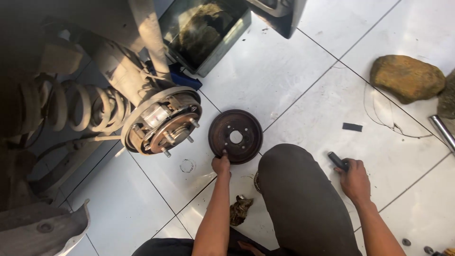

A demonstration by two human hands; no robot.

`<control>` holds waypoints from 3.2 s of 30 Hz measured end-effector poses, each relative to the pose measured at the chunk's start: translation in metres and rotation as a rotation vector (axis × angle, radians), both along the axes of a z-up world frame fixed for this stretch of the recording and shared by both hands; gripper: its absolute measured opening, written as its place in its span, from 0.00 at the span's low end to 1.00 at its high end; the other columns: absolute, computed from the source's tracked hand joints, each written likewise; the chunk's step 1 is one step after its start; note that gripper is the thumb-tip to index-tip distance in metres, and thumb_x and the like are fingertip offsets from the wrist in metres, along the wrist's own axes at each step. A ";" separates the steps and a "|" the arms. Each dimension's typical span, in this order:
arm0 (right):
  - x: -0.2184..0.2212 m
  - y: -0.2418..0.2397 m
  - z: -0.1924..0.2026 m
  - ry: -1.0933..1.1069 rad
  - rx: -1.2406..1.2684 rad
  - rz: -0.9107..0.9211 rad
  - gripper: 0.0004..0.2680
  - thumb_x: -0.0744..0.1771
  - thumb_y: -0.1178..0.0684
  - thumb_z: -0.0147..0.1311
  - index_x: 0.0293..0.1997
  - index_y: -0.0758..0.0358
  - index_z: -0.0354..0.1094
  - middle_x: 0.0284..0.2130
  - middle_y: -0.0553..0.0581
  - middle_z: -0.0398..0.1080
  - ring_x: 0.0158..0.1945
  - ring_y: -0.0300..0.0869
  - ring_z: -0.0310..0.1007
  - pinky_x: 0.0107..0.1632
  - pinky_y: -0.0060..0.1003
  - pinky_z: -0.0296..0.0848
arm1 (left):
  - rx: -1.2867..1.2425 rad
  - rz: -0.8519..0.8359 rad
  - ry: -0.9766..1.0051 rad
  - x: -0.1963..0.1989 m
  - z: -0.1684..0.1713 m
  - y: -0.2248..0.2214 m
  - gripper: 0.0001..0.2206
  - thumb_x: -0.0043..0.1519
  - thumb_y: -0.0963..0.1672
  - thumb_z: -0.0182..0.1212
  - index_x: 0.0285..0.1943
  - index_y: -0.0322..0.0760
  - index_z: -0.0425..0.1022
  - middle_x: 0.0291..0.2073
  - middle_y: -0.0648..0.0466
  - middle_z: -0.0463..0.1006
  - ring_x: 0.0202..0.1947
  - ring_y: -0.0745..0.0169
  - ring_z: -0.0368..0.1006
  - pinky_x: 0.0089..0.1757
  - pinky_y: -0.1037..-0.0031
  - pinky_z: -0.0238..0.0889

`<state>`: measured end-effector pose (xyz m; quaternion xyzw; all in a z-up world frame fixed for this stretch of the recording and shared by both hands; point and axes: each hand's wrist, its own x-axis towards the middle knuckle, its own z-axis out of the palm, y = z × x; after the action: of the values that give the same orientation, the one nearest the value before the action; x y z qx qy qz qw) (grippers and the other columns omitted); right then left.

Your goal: The person kneels at a jacked-up car's rear wheel hub and services the drum brake. They apply grease from a small can onto the hub with their fingers, wipe parts with a rag, use a screwdriver-like tool on the brake assembly, then lift the brake drum and fit it onto the wheel studs, adjusting and pressing it into place.

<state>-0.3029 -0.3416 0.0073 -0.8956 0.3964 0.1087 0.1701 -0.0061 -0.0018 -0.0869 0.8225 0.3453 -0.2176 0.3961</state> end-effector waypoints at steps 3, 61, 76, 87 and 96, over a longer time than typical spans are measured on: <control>0.058 -0.019 0.031 -0.218 0.213 -0.161 0.17 0.68 0.48 0.59 0.60 0.66 0.63 0.54 0.69 0.64 0.45 0.59 0.72 0.47 0.53 0.72 | 0.107 -0.072 -0.131 -0.004 -0.001 -0.001 0.36 0.56 0.52 0.71 0.65 0.18 0.65 0.57 0.33 0.76 0.56 0.39 0.72 0.55 0.60 0.63; 0.375 0.172 0.283 -1.337 1.610 0.319 0.30 0.64 0.16 0.39 0.22 0.60 0.50 0.19 0.53 0.51 0.28 0.44 0.47 0.37 0.42 0.49 | 0.172 -1.914 0.099 0.049 0.313 -0.003 0.34 0.65 0.60 0.49 0.77 0.44 0.58 0.63 0.44 0.69 0.62 0.43 0.65 0.60 0.55 0.57; 0.382 0.175 0.288 -1.358 1.611 0.314 0.27 0.67 0.22 0.38 0.23 0.61 0.51 0.20 0.53 0.50 0.27 0.44 0.48 0.35 0.41 0.49 | 0.211 -1.929 0.156 0.046 0.317 0.005 0.34 0.66 0.60 0.48 0.77 0.43 0.59 0.63 0.43 0.69 0.61 0.43 0.66 0.58 0.55 0.59; 0.381 0.176 0.287 -1.381 1.569 0.404 0.29 0.66 0.19 0.35 0.22 0.60 0.51 0.19 0.52 0.51 0.27 0.43 0.48 0.35 0.40 0.49 | 0.224 -1.951 0.165 0.048 0.310 -0.002 0.35 0.65 0.61 0.48 0.78 0.44 0.57 0.65 0.43 0.68 0.62 0.42 0.66 0.59 0.55 0.58; 0.387 0.178 0.297 -1.302 1.611 0.337 0.28 0.65 0.20 0.40 0.23 0.61 0.51 0.19 0.51 0.50 0.25 0.41 0.47 0.34 0.39 0.48 | 0.241 -1.941 0.153 0.043 0.318 -0.002 0.34 0.65 0.60 0.49 0.77 0.44 0.59 0.64 0.43 0.69 0.62 0.43 0.66 0.59 0.54 0.59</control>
<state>0.0846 -0.1634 0.3047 -0.4467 -0.0909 -0.1401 0.8790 0.0371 -0.0034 0.2315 0.7677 -0.4365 -0.4647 -0.0648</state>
